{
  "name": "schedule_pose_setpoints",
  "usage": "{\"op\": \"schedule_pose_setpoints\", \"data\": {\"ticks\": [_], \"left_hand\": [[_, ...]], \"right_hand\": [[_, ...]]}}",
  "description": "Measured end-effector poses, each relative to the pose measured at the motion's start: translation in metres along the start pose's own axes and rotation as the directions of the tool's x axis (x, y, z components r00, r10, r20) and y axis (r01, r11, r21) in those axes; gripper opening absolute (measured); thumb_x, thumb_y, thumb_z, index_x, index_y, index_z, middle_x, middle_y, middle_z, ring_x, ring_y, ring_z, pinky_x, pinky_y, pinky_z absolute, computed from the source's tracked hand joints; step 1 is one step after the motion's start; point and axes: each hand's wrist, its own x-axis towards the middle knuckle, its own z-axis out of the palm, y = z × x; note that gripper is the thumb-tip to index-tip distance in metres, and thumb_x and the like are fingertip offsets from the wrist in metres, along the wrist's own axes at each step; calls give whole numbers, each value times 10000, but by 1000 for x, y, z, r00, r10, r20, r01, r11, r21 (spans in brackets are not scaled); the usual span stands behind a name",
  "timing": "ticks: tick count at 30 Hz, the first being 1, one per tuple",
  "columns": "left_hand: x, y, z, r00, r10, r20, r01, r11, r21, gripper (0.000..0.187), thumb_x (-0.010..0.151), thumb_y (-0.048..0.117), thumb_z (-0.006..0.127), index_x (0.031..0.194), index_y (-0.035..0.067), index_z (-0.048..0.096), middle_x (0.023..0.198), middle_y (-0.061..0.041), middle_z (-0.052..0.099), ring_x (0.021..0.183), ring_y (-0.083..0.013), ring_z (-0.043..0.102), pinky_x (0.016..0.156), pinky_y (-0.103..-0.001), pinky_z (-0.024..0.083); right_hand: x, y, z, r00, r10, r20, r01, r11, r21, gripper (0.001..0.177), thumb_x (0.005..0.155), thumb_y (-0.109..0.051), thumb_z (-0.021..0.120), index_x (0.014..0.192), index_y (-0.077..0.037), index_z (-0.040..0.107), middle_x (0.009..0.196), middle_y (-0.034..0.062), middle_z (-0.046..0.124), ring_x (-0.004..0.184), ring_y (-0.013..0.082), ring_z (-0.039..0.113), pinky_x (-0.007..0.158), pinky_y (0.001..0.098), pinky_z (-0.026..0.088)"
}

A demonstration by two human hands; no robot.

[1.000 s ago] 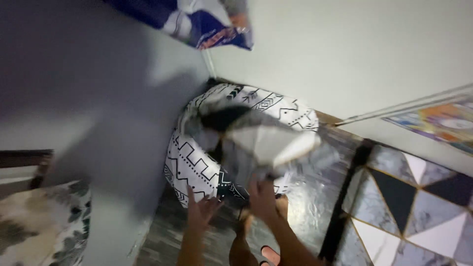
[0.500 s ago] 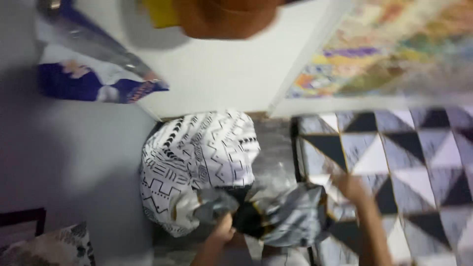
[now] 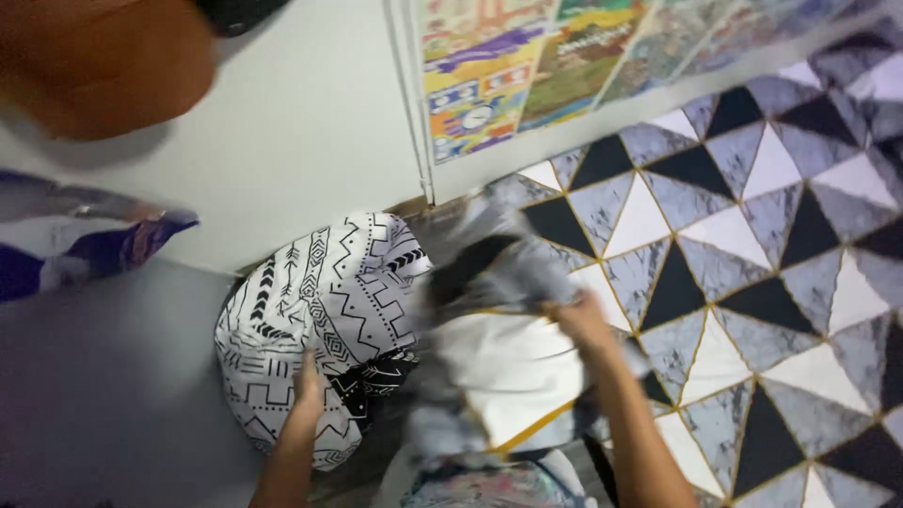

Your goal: Folding blankets and pillows on the floor, and then mixing liquids into a small bottle at a desk.

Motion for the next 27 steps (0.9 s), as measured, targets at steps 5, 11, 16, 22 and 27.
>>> {"op": "schedule_pose_setpoints", "data": {"ticks": [5, 11, 16, 22, 27], "left_hand": [[-54, 73, 109, 995, 76, -62, -76, 997, 0, 833, 996, 712, 471, 1555, 93, 455, 1548, -176, 500, 973, -303, 652, 690, -451, 441], [-74, 82, 272, 995, -5, 101, 7, 1000, -14, 810, 1016, 762, 381, 1528, 135, 355, 1422, -122, 378, 1080, -314, 496, 750, -476, 394], [-74, 99, 345, 963, 1, 268, 9, 999, -37, 826, 1016, 812, 327, 1428, 109, 462, 1041, -58, 371, 785, -230, 410, 619, -428, 336], [-11, 77, 335, 910, -28, 413, 51, 998, -45, 901, 1017, 869, 260, 1308, 85, 593, 583, 18, 360, 432, -136, 303, 461, -374, 265], [-78, 84, 435, 813, -250, 526, 172, 966, 193, 979, 787, 1047, 312, 1116, 131, 211, 524, 23, 216, 371, -190, 235, 411, -418, 292]], "right_hand": [[-27, -46, -115, 805, -439, -398, 177, 820, -544, 707, 535, -406, 921, 1088, -14, 720, 788, 238, 721, 727, 396, 706, 646, 501, 548], [-36, -20, -45, 879, -454, 145, 420, 595, -685, 236, 724, -262, 755, 911, -121, 786, 791, 159, 719, 713, 326, 690, 690, 478, 553], [-100, -75, -101, 635, -721, 277, 767, 545, -339, 474, 496, -326, 779, 935, -147, 784, 934, 134, 756, 856, 328, 727, 782, 441, 572], [-54, -72, -199, 809, -586, -57, 525, 761, -382, 491, 502, -285, 817, 970, -150, 758, 876, 114, 763, 810, 310, 722, 726, 431, 550], [-9, -73, -212, 916, -238, -323, 233, 971, -56, 460, 587, -231, 853, 1016, -103, 749, 805, 108, 758, 739, 258, 717, 712, 384, 551]]}}
